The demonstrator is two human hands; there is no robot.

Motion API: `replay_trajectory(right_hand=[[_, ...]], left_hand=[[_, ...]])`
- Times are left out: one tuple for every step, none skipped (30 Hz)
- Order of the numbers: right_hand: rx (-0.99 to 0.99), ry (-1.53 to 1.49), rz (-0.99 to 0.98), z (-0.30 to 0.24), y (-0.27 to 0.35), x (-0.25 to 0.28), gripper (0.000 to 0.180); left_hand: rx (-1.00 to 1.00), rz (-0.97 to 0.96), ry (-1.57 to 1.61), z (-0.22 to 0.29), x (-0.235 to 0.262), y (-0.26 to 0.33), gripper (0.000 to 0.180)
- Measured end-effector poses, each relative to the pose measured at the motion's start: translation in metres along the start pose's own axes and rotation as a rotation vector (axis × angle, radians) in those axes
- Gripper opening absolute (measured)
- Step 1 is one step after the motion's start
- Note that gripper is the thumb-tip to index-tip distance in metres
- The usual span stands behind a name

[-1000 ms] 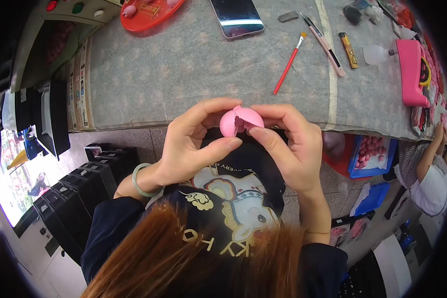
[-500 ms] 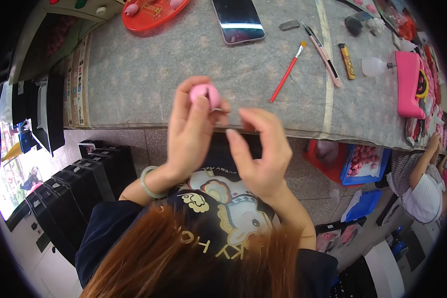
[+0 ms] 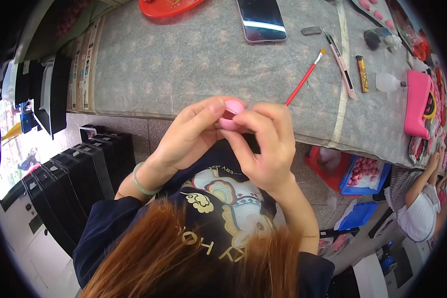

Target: Carve and detail a small clay sphere using a craft knife and a brush.

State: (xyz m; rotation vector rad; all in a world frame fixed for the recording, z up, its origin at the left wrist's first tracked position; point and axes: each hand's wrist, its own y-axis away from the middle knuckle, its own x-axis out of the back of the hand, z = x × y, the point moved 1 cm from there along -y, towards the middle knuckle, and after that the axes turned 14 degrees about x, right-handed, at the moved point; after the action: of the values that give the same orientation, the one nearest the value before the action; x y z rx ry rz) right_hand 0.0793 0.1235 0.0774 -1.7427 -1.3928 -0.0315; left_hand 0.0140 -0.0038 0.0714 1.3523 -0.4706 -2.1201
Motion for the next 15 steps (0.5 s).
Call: replay_trajectory(right_hand=[[-0.054,-0.016,0.069,-0.002,0.0,-0.002,0.033],[-0.109,-0.031,0.137,-0.002,0.002,-0.003,0.031],[-0.11,-0.033,0.133,-0.001,0.003,-0.003,0.031],[-0.099,-0.024,0.132,-0.001,0.003,-0.002,0.031],[-0.089,-0.015,0.132,-0.001,0.004,-0.002,0.03],[-0.09,-0.019,0.128,-0.001,0.006,-0.002,0.03],[-0.055,0.013,0.118,-0.002,0.009,-0.003,0.03],[-0.02,0.044,0.107,-0.003,0.012,-0.004,0.03],[-0.021,0.043,0.103,-0.002,0.014,-0.006,0.03],[0.024,0.112,0.107,-0.003,0.017,-0.009,0.031],[0.069,0.182,0.11,-0.005,0.02,-0.011,0.031],[0.067,0.19,0.108,-0.004,0.022,-0.013,0.031],[0.087,0.2,0.084,-0.001,0.024,-0.014,0.031],[0.108,0.213,0.061,0.0,0.023,-0.015,0.032],[0.103,0.171,0.035,-0.001,0.02,-0.014,0.031]], left_hand=[[-0.001,0.003,0.006,0.002,-0.002,0.001,0.034],[0.01,0.019,-0.01,0.006,-0.005,0.003,0.034],[0.021,0.036,-0.025,0.008,-0.007,0.004,0.034],[0.02,0.039,-0.021,0.009,-0.009,0.004,0.034],[0.05,0.021,0.003,0.009,-0.01,0.004,0.03],[0.079,0.003,0.028,0.009,-0.01,0.002,0.027],[0.079,0.005,0.031,0.008,-0.009,0.001,0.027],[0.091,-0.006,0.017,0.006,-0.006,-0.002,0.029],[0.103,-0.018,0.004,0.004,-0.005,-0.004,0.032],[0.107,-0.022,0.006,0.002,-0.007,-0.005,0.032],[0.14,0.005,0.018,0.001,-0.009,-0.006,0.031],[0.173,0.031,0.031,-0.001,-0.01,-0.007,0.03],[0.162,0.051,0.061,-0.003,-0.012,-0.011,0.025],[0.163,0.036,0.064,-0.007,-0.008,-0.014,0.025],[0.085,0.076,0.066,-0.01,0.002,-0.015,0.022]])
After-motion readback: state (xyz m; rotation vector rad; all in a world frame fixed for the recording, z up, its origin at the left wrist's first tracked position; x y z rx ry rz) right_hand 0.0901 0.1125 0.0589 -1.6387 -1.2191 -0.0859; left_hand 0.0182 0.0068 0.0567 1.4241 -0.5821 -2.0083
